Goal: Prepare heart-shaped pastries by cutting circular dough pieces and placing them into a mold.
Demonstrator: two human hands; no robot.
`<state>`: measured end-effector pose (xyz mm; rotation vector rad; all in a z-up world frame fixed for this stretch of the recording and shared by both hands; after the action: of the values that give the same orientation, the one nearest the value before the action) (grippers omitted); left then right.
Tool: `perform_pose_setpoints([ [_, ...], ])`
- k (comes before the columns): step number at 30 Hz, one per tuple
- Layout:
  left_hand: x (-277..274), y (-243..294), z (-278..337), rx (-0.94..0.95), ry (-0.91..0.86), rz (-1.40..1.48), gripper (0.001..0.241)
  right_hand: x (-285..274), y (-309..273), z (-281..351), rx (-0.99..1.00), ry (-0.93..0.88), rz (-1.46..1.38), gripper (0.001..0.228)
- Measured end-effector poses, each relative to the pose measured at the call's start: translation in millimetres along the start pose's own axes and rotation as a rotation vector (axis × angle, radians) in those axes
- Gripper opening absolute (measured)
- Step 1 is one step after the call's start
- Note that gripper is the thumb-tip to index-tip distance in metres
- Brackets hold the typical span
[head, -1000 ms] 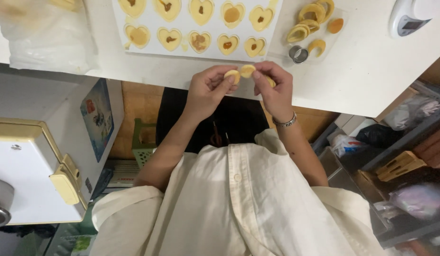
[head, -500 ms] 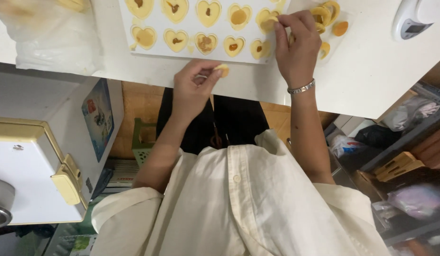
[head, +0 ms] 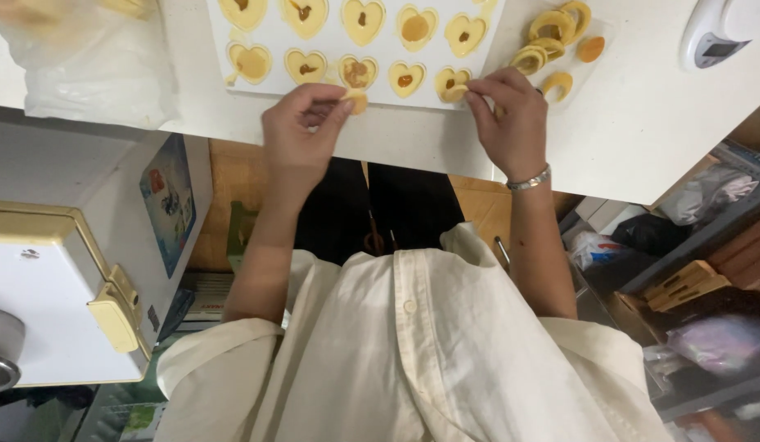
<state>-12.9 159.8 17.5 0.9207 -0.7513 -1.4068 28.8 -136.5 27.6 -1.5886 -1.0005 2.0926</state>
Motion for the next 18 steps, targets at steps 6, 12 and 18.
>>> perform_pose_setpoints([
  [6,33,4,-6,0.070,-0.062,-0.111,0.012,16,-5,-4,-0.050,0.111,0.152,0.009],
  [12,32,18,-6,0.167,-0.043,-0.225,0.011,17,-3,-4,-0.021,0.111,0.110,0.013],
  [18,21,27,1,0.151,-0.006,-0.256,0.012,26,0,-2,-0.054,0.123,0.150,0.015],
])
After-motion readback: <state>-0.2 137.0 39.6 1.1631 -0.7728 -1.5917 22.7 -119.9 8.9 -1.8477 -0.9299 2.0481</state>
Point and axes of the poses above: each hand's wrist, its own z-axis away from the middle knuckle, its own x-axis out of the palm, y = z × x, the point moved 1 cm from there along -z, towards the middle knuckle, and after that the axes turned 4 degrees about -x, right-handed, at the moved point
